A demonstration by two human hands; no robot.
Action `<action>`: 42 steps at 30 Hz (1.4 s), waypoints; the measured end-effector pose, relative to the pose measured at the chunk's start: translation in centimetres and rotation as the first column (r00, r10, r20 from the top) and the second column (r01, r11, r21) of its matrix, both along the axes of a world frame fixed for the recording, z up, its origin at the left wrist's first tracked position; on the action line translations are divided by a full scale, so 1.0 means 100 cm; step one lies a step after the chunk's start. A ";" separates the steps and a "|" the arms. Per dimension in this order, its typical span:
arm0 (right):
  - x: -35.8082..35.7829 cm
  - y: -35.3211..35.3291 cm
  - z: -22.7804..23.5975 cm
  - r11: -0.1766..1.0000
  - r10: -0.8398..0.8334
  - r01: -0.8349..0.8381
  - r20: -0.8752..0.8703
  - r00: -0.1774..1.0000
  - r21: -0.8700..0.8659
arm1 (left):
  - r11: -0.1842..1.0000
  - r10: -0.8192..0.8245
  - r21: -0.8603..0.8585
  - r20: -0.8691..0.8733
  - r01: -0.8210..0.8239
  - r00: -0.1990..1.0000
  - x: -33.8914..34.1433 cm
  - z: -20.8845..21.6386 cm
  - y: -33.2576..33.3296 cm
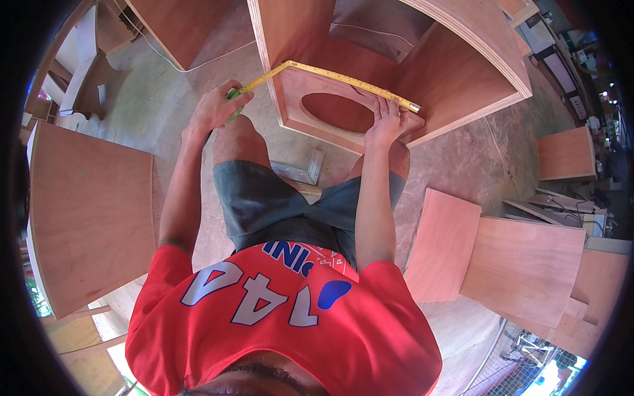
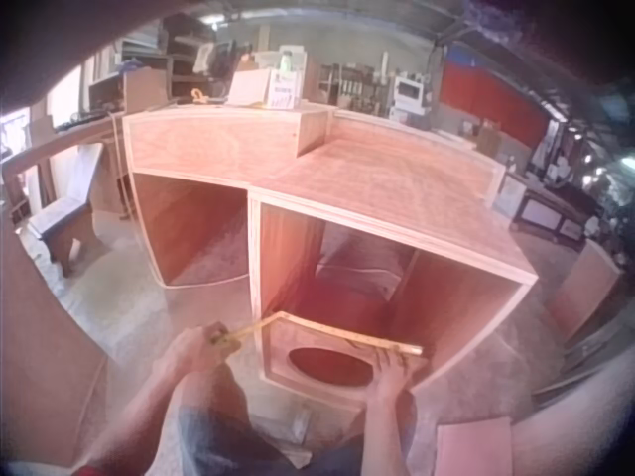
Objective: The person measures the interior of a wooden speaker box with a tape measure, then uses a hammer to fit a wooden panel into the box. The person also measures a circular cutout on a separate wooden panel.
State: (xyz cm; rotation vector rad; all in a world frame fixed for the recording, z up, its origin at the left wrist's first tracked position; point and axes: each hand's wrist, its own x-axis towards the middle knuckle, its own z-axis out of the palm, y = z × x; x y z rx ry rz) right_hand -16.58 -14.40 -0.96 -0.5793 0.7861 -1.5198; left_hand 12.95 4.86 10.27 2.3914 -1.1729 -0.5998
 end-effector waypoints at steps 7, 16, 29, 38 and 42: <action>-0.001 -0.001 -0.001 1.000 0.013 -0.013 0.014 1.000 -0.006 | 1.000 0.002 0.013 -0.015 -0.001 1.000 -0.001 0.003 0.000; -0.001 0.000 -0.002 1.000 0.013 -0.013 0.018 1.000 -0.010 | 1.000 0.003 0.001 -0.026 -0.003 1.000 -0.001 0.004 0.001; 0.001 0.000 -0.001 1.000 0.005 -0.005 0.012 1.000 0.002 | 1.000 0.004 0.021 -0.020 -0.004 1.000 0.000 0.005 0.000; 0.000 -0.002 -0.004 1.000 0.015 -0.015 0.012 1.000 0.000 | 1.000 0.008 0.020 -0.023 -0.007 1.000 0.000 0.006 -0.001; 0.000 -0.002 -0.005 1.000 0.014 -0.014 0.007 1.000 0.002 | 1.000 0.001 0.014 -0.026 0.000 1.000 0.001 0.005 -0.001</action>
